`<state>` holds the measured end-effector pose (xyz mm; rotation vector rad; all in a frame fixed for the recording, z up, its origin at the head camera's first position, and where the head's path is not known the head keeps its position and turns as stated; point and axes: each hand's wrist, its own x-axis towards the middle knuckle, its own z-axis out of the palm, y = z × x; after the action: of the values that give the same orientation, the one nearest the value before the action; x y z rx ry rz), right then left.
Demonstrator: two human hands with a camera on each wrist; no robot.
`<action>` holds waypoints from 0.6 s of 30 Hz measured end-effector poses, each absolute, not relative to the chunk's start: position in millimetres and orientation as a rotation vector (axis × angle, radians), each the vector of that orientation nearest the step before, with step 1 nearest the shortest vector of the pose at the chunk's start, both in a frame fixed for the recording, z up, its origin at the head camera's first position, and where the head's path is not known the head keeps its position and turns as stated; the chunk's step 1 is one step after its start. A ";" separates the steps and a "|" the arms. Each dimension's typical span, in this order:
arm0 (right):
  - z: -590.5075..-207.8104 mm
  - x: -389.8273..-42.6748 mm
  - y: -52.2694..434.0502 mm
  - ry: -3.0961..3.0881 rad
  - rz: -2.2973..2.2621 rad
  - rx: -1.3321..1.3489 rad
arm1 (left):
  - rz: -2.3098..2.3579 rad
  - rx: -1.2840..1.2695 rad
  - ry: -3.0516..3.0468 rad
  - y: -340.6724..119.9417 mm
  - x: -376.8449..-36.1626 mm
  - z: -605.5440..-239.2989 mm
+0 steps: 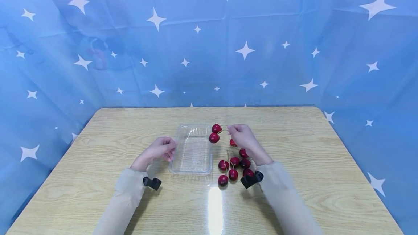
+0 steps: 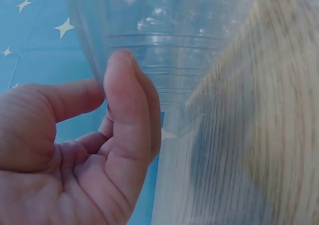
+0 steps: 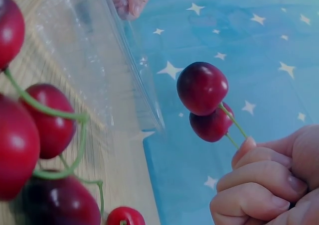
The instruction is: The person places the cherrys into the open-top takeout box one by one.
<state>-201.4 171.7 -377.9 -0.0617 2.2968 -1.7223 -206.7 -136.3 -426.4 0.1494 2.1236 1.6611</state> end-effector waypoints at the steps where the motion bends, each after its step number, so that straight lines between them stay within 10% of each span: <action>1: -378.0 -202.1 170.0 2.300 -1.720 -0.064 | 1.662 0.152 2.120 -136.2 -206.5 -426.1; 18: -381.7 -214.6 126.0 2.324 -1.702 -0.077 | 1.659 0.140 2.077 -136.0 -207.5 -426.1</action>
<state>-214.6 126.0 -381.7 -0.0768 2.3238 -1.7024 -207.5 -136.0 -426.1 0.1403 2.0771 1.6593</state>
